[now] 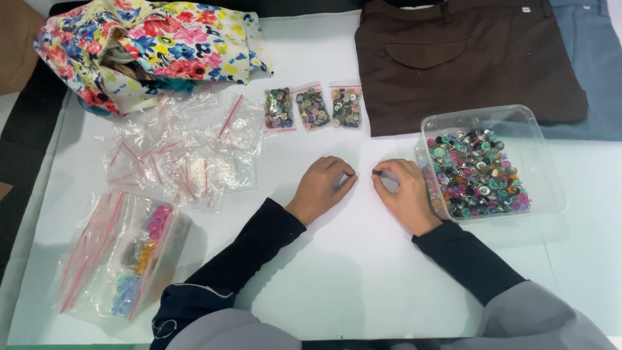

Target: Sorting specific buttons from a mixed container into small plastic bags

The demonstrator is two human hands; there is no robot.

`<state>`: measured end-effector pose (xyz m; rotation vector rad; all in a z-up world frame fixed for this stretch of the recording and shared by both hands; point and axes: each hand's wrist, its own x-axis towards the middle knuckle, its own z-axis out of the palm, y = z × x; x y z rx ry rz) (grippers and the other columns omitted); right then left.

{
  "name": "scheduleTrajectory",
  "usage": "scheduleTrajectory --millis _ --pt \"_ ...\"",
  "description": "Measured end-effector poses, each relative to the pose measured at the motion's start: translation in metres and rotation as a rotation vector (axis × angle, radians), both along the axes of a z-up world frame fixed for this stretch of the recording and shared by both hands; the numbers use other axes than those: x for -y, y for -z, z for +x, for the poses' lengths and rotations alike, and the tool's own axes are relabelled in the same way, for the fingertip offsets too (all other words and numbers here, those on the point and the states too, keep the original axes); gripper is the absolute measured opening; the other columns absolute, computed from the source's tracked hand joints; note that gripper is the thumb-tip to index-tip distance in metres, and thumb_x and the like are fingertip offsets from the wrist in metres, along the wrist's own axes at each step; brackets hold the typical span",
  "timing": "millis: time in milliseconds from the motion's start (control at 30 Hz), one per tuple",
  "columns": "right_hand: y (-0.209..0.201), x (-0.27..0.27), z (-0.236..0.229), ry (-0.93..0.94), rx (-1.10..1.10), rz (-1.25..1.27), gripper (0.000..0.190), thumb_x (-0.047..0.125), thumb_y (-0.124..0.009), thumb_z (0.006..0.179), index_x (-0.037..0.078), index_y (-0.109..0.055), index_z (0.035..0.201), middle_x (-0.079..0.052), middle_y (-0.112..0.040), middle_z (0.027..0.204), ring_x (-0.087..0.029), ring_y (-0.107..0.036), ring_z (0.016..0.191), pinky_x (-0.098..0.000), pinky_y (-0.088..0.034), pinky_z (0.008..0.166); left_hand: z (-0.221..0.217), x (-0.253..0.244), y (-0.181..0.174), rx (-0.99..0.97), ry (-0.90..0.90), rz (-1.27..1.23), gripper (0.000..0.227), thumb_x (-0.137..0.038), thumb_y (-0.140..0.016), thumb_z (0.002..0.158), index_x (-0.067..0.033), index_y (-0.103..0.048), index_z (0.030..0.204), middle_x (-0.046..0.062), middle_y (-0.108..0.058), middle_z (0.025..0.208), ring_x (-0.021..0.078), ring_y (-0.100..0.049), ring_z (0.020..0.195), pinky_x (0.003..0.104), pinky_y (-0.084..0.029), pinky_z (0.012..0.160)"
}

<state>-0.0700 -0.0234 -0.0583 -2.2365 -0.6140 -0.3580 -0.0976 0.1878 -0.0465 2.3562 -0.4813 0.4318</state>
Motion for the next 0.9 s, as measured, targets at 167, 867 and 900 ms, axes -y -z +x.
scheduleTrajectory --millis 167,867,900 --pt "-0.003 -0.001 -0.001 0.003 0.004 0.009 0.013 0.009 -0.078 0.088 0.013 -0.07 0.098 -0.003 -0.069 0.093 -0.027 -0.067 0.093 -0.0379 -0.05 0.084 -0.001 -0.001 -0.001 -0.008 -0.003 -0.005 0.01 -0.016 -0.073 0.091 -0.0099 -0.068 0.098 0.01 -0.069 0.09 0.0247 -0.07 0.087 0.032 -0.057 0.077" --pt "-0.022 0.001 -0.017 -0.041 0.17 0.092 0.02 0.007 -0.075 0.09 0.009 -0.066 0.108 -0.008 -0.059 0.117 -0.036 -0.059 0.118 -0.0467 -0.051 0.095 0.001 0.007 -0.006 0.149 -0.012 -0.023 0.023 -0.023 -0.074 0.088 -0.0104 -0.066 0.106 0.01 -0.064 0.099 0.0277 -0.066 0.093 0.037 -0.054 0.078" --pt "-0.021 0.002 -0.018 -0.058 0.269 0.102 0.022 0.004 -0.074 0.09 0.008 -0.066 0.109 -0.011 -0.056 0.121 -0.039 -0.056 0.122 -0.0477 -0.05 0.097 0.003 0.009 -0.007 0.216 -0.017 -0.019 0.024 -0.024 -0.075 0.088 -0.012 -0.065 0.107 0.009 -0.062 0.102 0.0273 -0.064 0.095 0.038 -0.053 0.078"
